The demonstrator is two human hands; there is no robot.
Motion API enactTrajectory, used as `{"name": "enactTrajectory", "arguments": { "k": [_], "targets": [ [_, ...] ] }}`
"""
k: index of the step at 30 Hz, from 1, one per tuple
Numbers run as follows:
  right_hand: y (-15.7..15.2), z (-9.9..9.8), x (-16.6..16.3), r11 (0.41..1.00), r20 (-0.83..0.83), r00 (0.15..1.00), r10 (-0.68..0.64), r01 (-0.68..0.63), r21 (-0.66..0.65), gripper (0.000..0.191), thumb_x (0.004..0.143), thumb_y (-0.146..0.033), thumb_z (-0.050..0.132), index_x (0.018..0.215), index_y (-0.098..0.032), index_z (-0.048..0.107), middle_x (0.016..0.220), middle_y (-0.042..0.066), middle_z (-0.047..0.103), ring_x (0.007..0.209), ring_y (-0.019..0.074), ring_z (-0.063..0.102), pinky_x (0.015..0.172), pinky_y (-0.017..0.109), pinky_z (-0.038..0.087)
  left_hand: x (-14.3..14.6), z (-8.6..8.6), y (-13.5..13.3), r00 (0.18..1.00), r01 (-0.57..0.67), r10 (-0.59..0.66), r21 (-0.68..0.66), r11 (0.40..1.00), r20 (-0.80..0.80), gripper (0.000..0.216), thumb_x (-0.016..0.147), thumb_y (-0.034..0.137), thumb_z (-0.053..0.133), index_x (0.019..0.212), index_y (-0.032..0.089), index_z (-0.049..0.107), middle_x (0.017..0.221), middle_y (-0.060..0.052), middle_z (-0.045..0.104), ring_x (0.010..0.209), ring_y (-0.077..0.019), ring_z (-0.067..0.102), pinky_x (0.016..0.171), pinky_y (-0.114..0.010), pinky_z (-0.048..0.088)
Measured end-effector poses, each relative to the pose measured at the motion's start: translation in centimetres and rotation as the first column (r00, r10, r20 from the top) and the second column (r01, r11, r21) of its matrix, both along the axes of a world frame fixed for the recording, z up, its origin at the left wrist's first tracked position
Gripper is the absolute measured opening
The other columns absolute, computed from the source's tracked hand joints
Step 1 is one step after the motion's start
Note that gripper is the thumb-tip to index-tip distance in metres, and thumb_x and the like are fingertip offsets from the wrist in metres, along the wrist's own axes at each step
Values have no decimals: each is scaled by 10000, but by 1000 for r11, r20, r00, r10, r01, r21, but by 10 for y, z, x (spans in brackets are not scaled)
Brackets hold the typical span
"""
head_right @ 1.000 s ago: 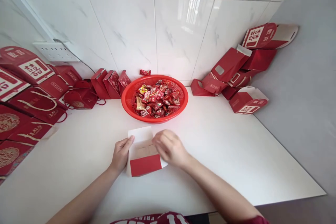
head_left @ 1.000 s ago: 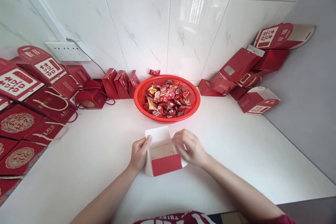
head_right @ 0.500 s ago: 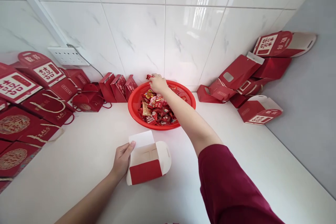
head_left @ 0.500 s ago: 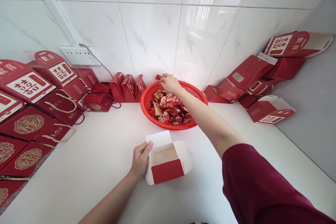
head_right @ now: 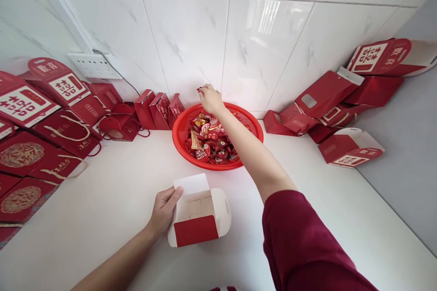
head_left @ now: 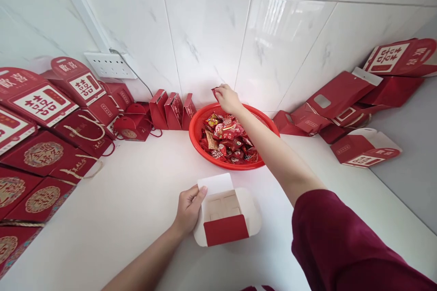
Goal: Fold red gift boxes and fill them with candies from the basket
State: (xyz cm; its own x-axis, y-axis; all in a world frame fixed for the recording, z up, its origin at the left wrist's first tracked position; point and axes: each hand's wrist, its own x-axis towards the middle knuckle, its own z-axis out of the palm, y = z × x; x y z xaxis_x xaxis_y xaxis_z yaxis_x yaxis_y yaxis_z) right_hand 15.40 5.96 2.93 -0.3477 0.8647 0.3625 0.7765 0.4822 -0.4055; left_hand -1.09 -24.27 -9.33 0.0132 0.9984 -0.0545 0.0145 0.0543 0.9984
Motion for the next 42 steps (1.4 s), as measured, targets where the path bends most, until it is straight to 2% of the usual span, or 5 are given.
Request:
{"name": "enactTrajectory", "arguments": {
  "k": [14, 29, 32, 38, 42],
  "targets": [
    [-288, -26, 81, 811, -35, 825, 563, -561, -169, 520, 905, -263, 652, 1408, -232, 524, 1461, 131, 514, 1329, 294, 501, 1098, 502, 426, 6, 2, -1, 989, 40, -17, 154, 987, -150, 398, 937, 427, 562, 649, 155, 589, 691, -22, 550, 674, -152, 496, 644, -254, 404],
    [-340, -62, 83, 865, 79, 881, 467, -436, -250, 1272, 676, -677, 748, 1603, -127, 73, 1586, 252, 260, 1464, 432, 271, 1174, 706, -41, 17, 5, -2, 955, 44, 4, 154, 987, -297, 373, 908, 356, 577, 607, 181, 446, 607, 24, 433, 593, -126, 447, 570, -233, 366],
    [-345, -69, 75, 883, 133, 898, 420, -371, -288, 1259, 654, -585, 802, 1595, -109, 115, 1549, 270, 344, 1426, 448, 325, 1176, 707, -7, 12, 11, -1, 945, 52, 49, 296, 954, -324, 107, 891, 293, 606, 911, 190, 591, 930, -38, 626, 919, -196, 600, 803, -278, 475],
    [-320, -82, 75, 919, 95, 947, 305, -267, -291, 1169, 624, -381, 811, 1577, -141, 178, 1411, 217, 470, 1300, 404, 433, 1145, 650, 244, -3, 33, -8, 596, 733, -393, 276, 621, -700, 855, 767, 566, 742, 1483, 260, 390, 1583, -160, 297, 1434, -406, 315, 1204, -589, 177],
    [-299, -99, 87, 873, -123, 919, 374, -394, -289, 1227, 631, -413, 855, 1589, -242, 108, 1412, 165, 409, 1303, 333, 424, 1069, 499, 423, 3, 16, -8, 696, 620, -357, 270, 737, -623, 1026, 758, 546, 768, 1561, 291, 183, 1645, -154, 16, 1497, -430, 107, 1180, -616, 227]
  ]
}}
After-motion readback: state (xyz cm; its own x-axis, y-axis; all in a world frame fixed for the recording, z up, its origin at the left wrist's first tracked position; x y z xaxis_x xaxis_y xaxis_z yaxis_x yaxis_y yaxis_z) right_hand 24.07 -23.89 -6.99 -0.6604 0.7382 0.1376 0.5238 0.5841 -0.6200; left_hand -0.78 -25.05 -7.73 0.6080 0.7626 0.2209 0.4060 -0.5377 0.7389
